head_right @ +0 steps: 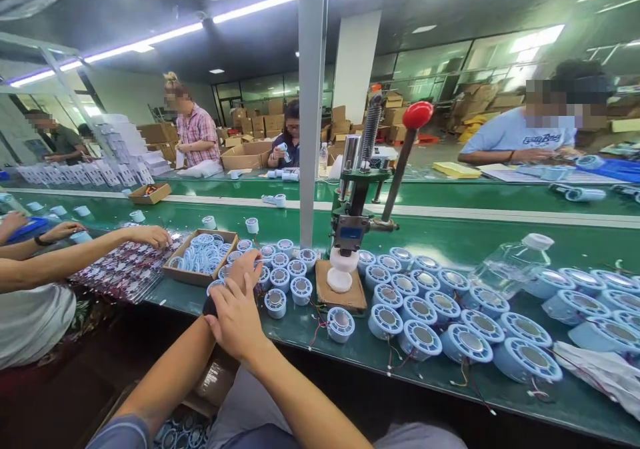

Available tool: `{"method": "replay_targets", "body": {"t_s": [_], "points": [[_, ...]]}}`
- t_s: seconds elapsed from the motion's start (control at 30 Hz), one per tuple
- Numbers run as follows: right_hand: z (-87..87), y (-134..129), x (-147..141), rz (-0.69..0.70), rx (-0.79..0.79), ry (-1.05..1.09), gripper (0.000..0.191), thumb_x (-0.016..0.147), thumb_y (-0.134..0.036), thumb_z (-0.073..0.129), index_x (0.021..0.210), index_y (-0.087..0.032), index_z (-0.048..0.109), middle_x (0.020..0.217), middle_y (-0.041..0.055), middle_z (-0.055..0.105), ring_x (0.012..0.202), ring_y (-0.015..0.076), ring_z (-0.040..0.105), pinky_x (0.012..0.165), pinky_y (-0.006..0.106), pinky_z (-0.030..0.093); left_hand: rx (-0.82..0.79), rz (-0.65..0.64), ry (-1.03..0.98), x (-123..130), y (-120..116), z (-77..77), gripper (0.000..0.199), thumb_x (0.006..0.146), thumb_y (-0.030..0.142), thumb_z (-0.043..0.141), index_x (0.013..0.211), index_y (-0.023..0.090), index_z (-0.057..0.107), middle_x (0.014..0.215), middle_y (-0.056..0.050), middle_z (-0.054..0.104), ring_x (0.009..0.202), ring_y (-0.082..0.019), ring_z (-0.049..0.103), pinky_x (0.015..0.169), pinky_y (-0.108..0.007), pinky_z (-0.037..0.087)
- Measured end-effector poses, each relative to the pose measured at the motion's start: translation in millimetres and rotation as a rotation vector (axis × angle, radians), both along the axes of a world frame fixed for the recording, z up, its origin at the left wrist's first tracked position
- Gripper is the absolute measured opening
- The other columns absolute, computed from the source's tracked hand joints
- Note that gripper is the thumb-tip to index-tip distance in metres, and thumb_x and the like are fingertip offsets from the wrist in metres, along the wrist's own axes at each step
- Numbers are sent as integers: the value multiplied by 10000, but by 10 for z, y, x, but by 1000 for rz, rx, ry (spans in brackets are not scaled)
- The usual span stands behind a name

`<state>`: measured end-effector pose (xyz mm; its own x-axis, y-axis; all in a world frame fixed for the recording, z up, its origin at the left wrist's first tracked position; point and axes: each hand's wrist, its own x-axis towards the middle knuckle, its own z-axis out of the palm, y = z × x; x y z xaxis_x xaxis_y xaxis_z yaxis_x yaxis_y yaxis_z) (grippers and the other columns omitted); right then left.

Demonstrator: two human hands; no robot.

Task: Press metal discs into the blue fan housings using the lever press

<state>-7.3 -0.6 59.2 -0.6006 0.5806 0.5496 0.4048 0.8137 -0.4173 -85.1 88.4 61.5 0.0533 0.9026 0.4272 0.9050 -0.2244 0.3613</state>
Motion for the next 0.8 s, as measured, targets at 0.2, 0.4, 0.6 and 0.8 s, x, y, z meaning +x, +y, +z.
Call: {"method": "replay_targets", "body": {"t_s": [0.2, 0.4, 0.6, 0.8], "points": [[-145, -188, 110, 45, -38, 34, 595, 868, -257, 632, 1425, -193, 433, 1422, 127, 508, 1387, 303, 394, 1182, 650, 182, -46, 26, 88, -77, -234, -71, 143, 844, 49, 552, 860, 190, 569, 874, -80, 673, 826, -209, 635, 776, -321, 498], [-370, -435, 862, -176, 96, 332, 383, 945, -247, 497, 1328, -246, 482, 1336, 113, 546, 1271, 256, 513, 1074, 498, 421, -20, -21, 117, -100, -430, 62, 120, 887, 90, 536, 949, 177, 590, 948, -61, 675, 938, -207, 638, 875, -334, 497], [-813, -101, 1822, -810, 161, 311, 695, 922, -639, 414, 1314, -80, 547, 1322, 256, 507, 1290, 416, 452, 1054, 635, 353, 17, -76, 105, -41, -537, 91, 116, 897, 108, 526, 952, 178, 601, 956, -62, 669, 961, -213, 628, 896, -350, 498], [-1285, 177, 1870, -704, -29, 271, 668, 925, -694, 363, 1145, -127, 639, 1130, 164, 637, 1079, 316, 582, 979, 514, 450, 49, -120, 70, 9, -485, 66, 122, 880, 93, 531, 939, 178, 596, 932, -57, 672, 921, -221, 633, 860, -359, 516]]}}
